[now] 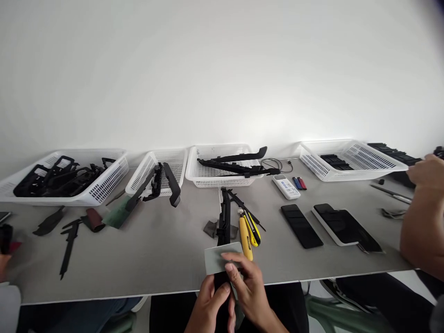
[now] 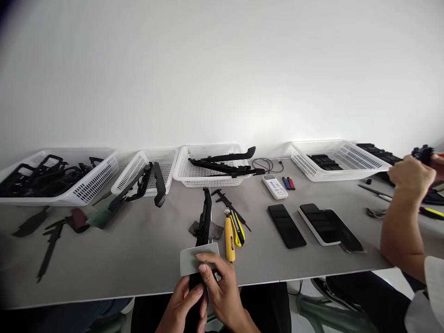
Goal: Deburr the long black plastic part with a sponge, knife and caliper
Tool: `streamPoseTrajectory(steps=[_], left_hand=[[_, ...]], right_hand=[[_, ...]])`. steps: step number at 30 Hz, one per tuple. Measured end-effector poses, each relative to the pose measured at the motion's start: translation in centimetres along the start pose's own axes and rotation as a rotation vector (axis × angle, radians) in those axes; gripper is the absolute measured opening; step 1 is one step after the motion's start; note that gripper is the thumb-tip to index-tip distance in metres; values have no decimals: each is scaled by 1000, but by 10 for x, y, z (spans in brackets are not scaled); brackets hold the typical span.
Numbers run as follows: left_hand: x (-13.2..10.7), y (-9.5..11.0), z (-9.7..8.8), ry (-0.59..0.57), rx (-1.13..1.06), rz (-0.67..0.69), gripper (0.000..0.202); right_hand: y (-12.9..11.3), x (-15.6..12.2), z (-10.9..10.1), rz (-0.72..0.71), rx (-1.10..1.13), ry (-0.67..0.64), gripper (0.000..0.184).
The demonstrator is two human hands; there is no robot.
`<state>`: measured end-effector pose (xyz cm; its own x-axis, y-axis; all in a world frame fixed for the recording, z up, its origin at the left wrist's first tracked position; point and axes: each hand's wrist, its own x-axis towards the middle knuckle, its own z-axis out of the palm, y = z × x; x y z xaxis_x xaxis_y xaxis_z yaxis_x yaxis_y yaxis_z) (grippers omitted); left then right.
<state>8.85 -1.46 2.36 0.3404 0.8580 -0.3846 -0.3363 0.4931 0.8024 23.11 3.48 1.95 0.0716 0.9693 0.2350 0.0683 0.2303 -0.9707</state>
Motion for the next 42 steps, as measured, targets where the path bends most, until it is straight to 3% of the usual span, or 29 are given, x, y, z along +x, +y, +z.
streamPoseTrajectory(steps=[4,7,11,20,23,26,28,30,33,38,42], left_hand=[[3,-6,-2,-8,-8,43,57],[6,-8,-2,13,12,59,60],[6,-4,-2,-37,18,53,63],[1,1,-1,-18,15,1,81],[1,1,-3,6,6,7,79],[0,3,-7,15,21,28,76],[0,5,-8,12,40,50,78],[0,7,-8,-5,58,80,81],[1,12,-8,-8,81,137,77],[4,32,-13,98,148,177,60],[8,49,-14,193,275,210,43]], right_hand=[[0,-2,3,-8,-34,70,30],[3,-4,2,-52,-52,-4,28],[10,-4,1,-35,-78,74,36],[11,4,-1,-55,-111,0,38],[7,5,-5,-42,-114,20,34],[5,2,-8,-86,-97,-94,31],[6,-2,-9,-84,-100,-68,30],[7,-4,-10,-53,-110,-3,30],[11,-3,-18,17,-72,-64,39],[13,7,-49,267,268,43,45],[4,3,-66,428,470,-275,48]])
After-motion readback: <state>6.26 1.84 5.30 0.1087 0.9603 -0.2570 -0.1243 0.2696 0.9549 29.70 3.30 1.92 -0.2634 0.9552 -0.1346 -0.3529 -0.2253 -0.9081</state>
